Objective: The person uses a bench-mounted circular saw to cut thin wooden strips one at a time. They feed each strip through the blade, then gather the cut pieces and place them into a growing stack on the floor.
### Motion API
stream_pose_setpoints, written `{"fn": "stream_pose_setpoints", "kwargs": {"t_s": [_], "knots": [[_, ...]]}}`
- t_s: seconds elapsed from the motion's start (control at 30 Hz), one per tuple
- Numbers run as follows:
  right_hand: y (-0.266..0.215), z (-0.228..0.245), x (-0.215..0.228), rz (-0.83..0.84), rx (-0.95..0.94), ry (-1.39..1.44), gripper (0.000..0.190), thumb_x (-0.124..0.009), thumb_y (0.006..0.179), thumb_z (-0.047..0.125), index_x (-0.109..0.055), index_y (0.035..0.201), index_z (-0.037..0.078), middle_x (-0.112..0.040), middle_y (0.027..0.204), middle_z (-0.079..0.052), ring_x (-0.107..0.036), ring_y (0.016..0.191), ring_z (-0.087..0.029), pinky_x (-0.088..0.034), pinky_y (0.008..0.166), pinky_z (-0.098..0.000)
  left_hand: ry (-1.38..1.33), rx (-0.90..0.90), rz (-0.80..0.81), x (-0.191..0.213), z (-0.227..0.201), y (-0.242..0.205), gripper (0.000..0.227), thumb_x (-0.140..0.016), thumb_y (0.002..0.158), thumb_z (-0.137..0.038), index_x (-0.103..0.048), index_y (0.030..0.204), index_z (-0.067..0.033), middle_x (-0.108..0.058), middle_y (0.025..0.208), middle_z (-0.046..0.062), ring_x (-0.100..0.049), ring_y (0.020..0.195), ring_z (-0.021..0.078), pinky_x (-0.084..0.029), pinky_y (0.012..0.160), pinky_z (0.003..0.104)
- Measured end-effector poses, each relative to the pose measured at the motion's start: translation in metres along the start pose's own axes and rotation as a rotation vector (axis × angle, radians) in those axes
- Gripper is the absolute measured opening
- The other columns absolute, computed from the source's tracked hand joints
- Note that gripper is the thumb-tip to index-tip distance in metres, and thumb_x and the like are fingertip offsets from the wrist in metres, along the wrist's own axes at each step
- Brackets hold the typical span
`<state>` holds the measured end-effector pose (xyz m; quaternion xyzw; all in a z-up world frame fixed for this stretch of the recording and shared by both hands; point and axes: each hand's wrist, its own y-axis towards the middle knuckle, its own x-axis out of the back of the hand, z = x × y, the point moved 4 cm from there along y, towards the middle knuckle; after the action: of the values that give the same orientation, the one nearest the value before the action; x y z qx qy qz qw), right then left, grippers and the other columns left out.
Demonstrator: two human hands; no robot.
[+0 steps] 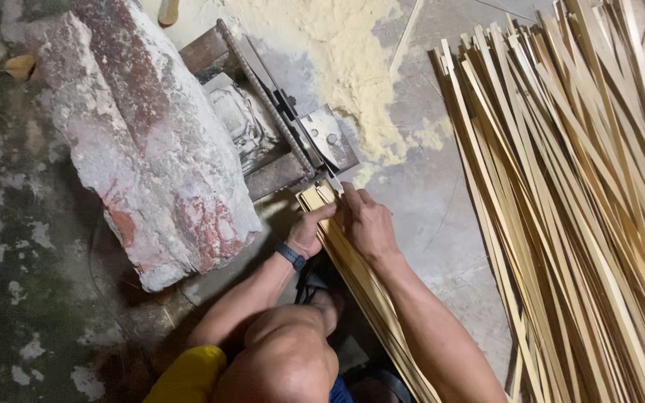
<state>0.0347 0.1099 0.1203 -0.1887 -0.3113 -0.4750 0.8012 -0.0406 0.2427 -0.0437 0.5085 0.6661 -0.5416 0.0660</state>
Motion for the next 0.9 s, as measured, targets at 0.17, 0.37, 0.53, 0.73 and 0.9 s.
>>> {"fn": "stream_pose_setpoints", "kwargs": {"t_s": [0.17, 0.37, 0.53, 0.73, 0.9], "knots": [[-0.038, -0.012, 0.043, 0.022, -0.087, -0.047, 0.042, -0.065, 0.088, 0.006, -0.068, 0.129, 0.013, -0.07, 0.089, -0.013, -0.07, 0.072, -0.033, -0.056, 0.067, -0.045, 0.179, -0.023, -0.147, -0.01, -0.013, -0.012, 0.052, -0.081, 0.082, -0.024, -0.07, 0.125, 0.0019, -0.074, 0.125, 0.011, -0.065, 0.12, 0.0199, -0.048, 0.107, 0.033], [-0.063, 0.004, 0.06, -0.232, 0.194, -0.145, 0.034, -0.072, 0.089, 0.014, -0.068, 0.12, 0.003, -0.069, 0.098, -0.016, -0.068, 0.08, -0.033, -0.055, 0.071, -0.0393, 0.074, -0.059, -0.131, -0.03, -0.022, -0.028, 0.047, -0.084, 0.081, -0.016, -0.071, 0.12, 0.0053, -0.074, 0.114, 0.013, -0.071, 0.103, 0.0225, -0.058, 0.095, 0.037], [-0.065, -0.01, 0.042, -0.045, -0.153, 0.172, 0.017, -0.076, 0.091, 0.015, -0.079, 0.102, 0.003, -0.07, 0.08, -0.011, -0.069, 0.064, -0.025, -0.056, 0.061, -0.0374, 0.031, -0.044, -0.015, -0.04, -0.026, -0.036, 0.04, -0.084, 0.081, -0.017, -0.07, 0.114, 0.0016, -0.074, 0.107, 0.013, -0.072, 0.096, 0.0239, -0.059, 0.089, 0.04], [-0.06, -0.024, 0.042, -0.153, -0.003, 0.133, 0.016, -0.074, 0.092, 0.013, -0.077, 0.105, 0.005, -0.076, 0.088, -0.011, -0.073, 0.064, -0.017, -0.059, 0.054, -0.0313, 0.08, -0.075, -0.069, -0.035, -0.026, -0.034, 0.042, -0.085, 0.079, -0.017, -0.071, 0.113, 0.0027, -0.074, 0.107, 0.014, -0.072, 0.096, 0.0235, -0.059, 0.089, 0.038], [-0.032, -0.017, 0.024, -0.13, 0.099, -0.033, 0.028, -0.069, 0.095, 0.006, -0.074, 0.122, 0.007, -0.073, 0.081, -0.011, -0.069, 0.057, -0.025, -0.057, 0.052, -0.0368, 0.234, -0.01, -0.209, -0.028, -0.029, -0.035, 0.046, -0.082, 0.079, -0.025, -0.072, 0.117, -0.0014, -0.075, 0.116, 0.014, -0.068, 0.112, 0.021, -0.051, 0.1, 0.033]]}}
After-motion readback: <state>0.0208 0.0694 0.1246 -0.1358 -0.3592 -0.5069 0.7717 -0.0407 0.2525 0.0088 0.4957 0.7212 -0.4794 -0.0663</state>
